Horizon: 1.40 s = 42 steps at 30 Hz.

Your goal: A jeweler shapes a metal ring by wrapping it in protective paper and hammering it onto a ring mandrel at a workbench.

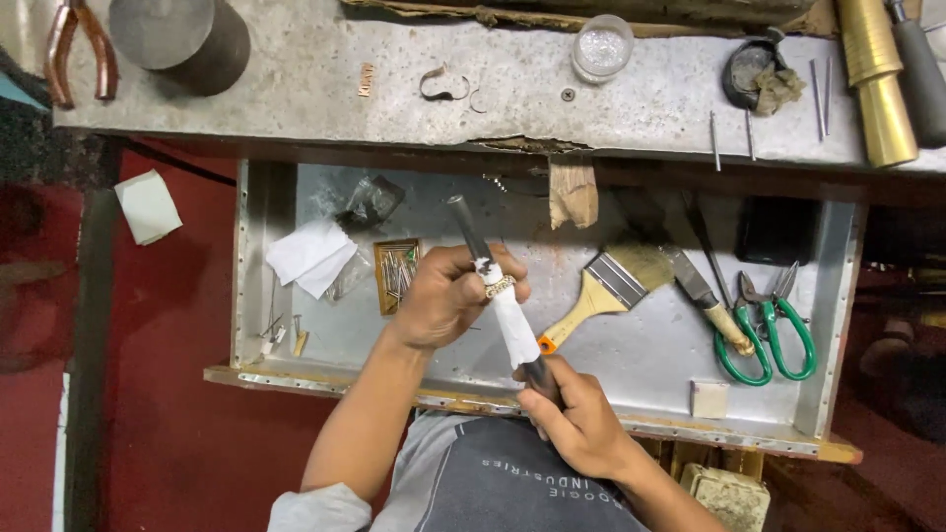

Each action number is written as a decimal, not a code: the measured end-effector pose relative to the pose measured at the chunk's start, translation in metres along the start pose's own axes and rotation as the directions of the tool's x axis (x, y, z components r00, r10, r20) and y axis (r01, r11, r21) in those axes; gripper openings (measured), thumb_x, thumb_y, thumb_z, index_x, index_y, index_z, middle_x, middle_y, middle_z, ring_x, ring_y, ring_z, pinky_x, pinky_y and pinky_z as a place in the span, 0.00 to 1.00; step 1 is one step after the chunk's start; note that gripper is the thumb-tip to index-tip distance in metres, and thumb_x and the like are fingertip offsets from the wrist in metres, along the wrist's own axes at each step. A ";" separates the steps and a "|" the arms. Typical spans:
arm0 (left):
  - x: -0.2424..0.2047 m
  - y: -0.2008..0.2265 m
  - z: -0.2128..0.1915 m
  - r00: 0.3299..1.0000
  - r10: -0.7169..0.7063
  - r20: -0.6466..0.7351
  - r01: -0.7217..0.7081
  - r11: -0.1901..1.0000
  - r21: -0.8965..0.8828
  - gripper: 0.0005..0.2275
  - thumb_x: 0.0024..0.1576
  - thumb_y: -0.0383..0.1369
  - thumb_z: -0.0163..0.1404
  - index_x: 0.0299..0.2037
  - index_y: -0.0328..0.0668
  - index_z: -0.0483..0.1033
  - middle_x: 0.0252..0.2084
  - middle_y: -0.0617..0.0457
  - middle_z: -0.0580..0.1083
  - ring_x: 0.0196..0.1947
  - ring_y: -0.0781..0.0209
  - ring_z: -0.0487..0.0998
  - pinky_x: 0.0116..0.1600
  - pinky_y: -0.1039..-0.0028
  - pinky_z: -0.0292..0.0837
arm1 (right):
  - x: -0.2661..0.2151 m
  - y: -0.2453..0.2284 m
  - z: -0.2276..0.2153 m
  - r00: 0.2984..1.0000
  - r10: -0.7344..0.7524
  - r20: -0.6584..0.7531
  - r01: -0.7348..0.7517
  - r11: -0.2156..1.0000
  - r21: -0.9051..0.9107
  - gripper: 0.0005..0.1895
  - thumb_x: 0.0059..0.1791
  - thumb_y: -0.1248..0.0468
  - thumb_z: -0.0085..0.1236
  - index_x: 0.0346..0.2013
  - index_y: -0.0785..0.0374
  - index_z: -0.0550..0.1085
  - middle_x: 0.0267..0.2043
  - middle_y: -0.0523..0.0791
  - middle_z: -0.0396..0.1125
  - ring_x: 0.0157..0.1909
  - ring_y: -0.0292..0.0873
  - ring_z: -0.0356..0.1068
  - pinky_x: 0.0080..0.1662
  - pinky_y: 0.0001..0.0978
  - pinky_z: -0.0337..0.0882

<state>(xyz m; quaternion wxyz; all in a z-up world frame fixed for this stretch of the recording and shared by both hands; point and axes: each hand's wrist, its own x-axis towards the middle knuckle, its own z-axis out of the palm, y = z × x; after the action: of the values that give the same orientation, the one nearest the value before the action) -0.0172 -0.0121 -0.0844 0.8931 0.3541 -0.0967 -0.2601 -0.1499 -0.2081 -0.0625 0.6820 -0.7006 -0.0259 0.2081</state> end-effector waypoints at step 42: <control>0.030 -0.035 0.015 0.968 0.169 0.185 -0.145 -0.224 0.964 0.14 0.63 0.42 0.49 0.28 0.44 0.74 0.33 0.46 0.73 0.39 0.43 0.71 0.39 0.58 0.63 | 0.011 -0.063 0.020 0.947 0.171 0.271 -0.312 0.687 0.656 0.16 0.59 0.55 0.36 0.49 0.66 0.60 0.20 0.57 0.67 0.17 0.59 0.72 0.18 0.39 0.66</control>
<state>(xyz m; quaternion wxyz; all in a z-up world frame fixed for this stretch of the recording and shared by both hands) -0.0104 -0.0583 -0.0974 0.3166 0.8998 -0.2988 0.0280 -0.1308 -0.1818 -0.0043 0.8544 -0.3695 0.0821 0.3559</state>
